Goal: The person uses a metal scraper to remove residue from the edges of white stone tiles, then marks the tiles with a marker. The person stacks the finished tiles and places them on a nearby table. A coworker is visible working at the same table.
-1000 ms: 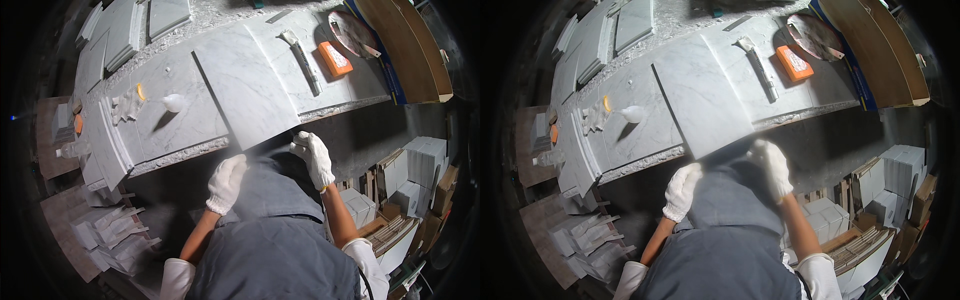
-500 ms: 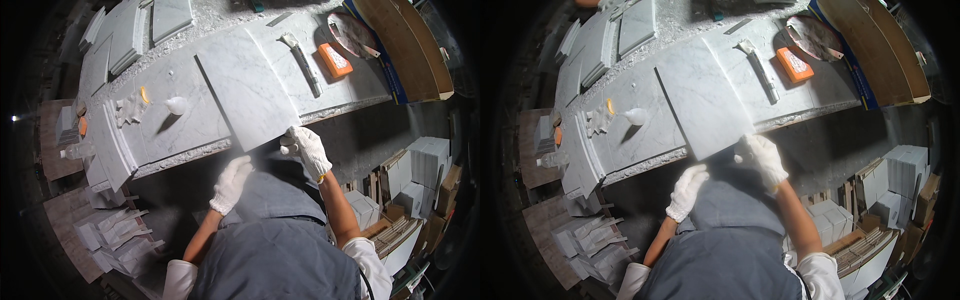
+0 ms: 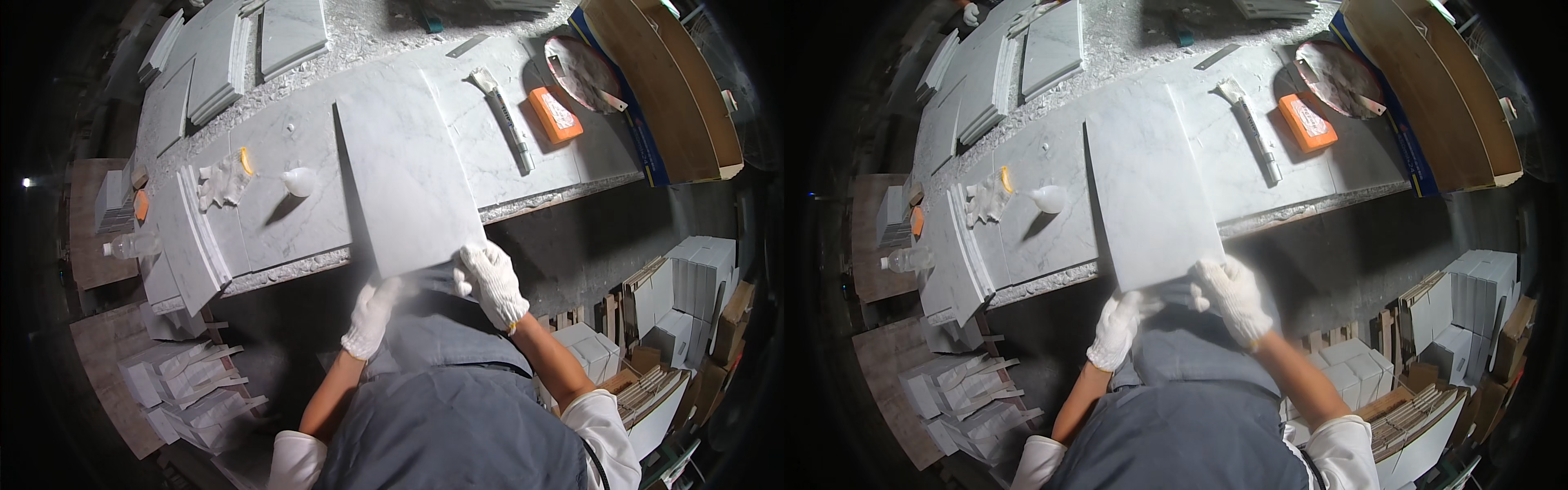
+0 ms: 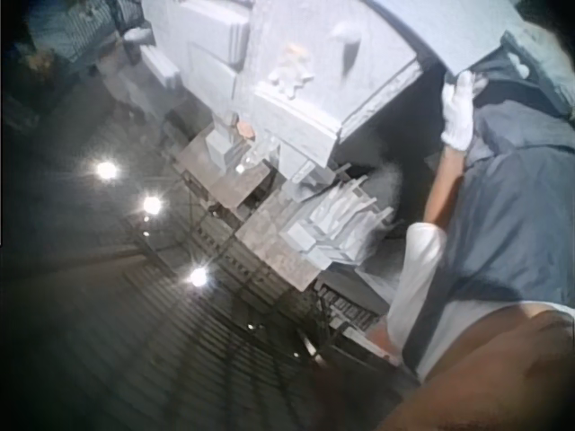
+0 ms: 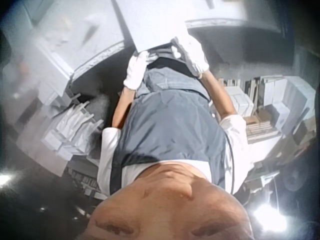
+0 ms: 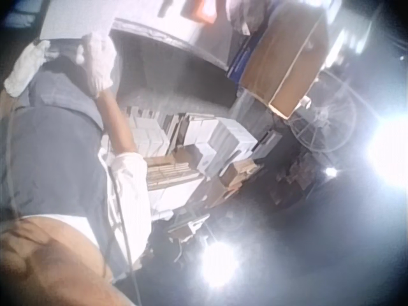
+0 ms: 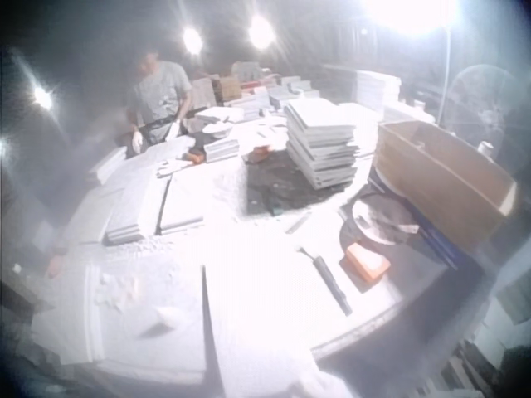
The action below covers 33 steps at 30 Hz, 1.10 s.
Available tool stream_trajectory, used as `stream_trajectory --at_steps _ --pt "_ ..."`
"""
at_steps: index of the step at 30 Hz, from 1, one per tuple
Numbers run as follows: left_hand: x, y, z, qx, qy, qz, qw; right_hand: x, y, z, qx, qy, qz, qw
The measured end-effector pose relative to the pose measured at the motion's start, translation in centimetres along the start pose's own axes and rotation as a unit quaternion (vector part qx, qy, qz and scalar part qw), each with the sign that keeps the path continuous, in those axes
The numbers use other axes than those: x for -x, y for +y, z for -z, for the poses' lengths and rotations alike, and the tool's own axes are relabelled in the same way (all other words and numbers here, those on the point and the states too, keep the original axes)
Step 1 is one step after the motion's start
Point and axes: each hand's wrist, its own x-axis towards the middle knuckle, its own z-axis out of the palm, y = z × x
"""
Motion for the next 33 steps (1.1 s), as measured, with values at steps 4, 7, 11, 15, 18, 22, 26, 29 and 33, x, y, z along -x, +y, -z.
stream_trajectory --at_steps 4,7,11,15,18,22,26,29,33 --pt "1.2 -0.6 0.7 0.25 -0.118 -0.021 0.961 1.0 1.5 1.6 -0.021 -0.008 -0.041 0.999" --pt "1.1 -0.9 0.8 0.251 -0.083 0.002 0.964 1.5 0.6 3.1 0.081 -0.054 -0.092 0.991" --pt "-0.3 -1.4 0.7 0.057 -0.036 0.038 0.997 3.4 -4.2 4.7 0.337 -0.018 -0.127 0.933" --pt "-0.9 -1.6 0.7 -0.079 -0.015 0.071 0.994 4.1 -6.3 2.1 0.382 0.132 0.186 0.896" --pt "-0.8 -1.4 0.6 -0.058 -0.022 0.052 0.997 0.6 -6.5 -1.5 0.653 -0.027 0.412 0.634" --pt "-0.5 -0.8 0.2 -0.178 0.03 0.02 0.983 -5.6 -4.3 -8.3 0.662 -0.121 0.508 0.538" --pt "-0.2 -0.2 -0.2 -0.183 0.048 0.052 0.981 -12.5 -6.0 -12.4 0.765 -0.101 0.457 0.443" --pt "-0.1 0.2 -0.5 -0.179 0.056 0.112 0.976 -16.7 -8.9 -13.5 0.839 -0.05 0.36 0.405" --pt "0.2 -0.7 -0.5 -0.153 0.083 0.09 0.981 -18.5 -12.8 -11.4 0.839 0.025 0.327 0.433"
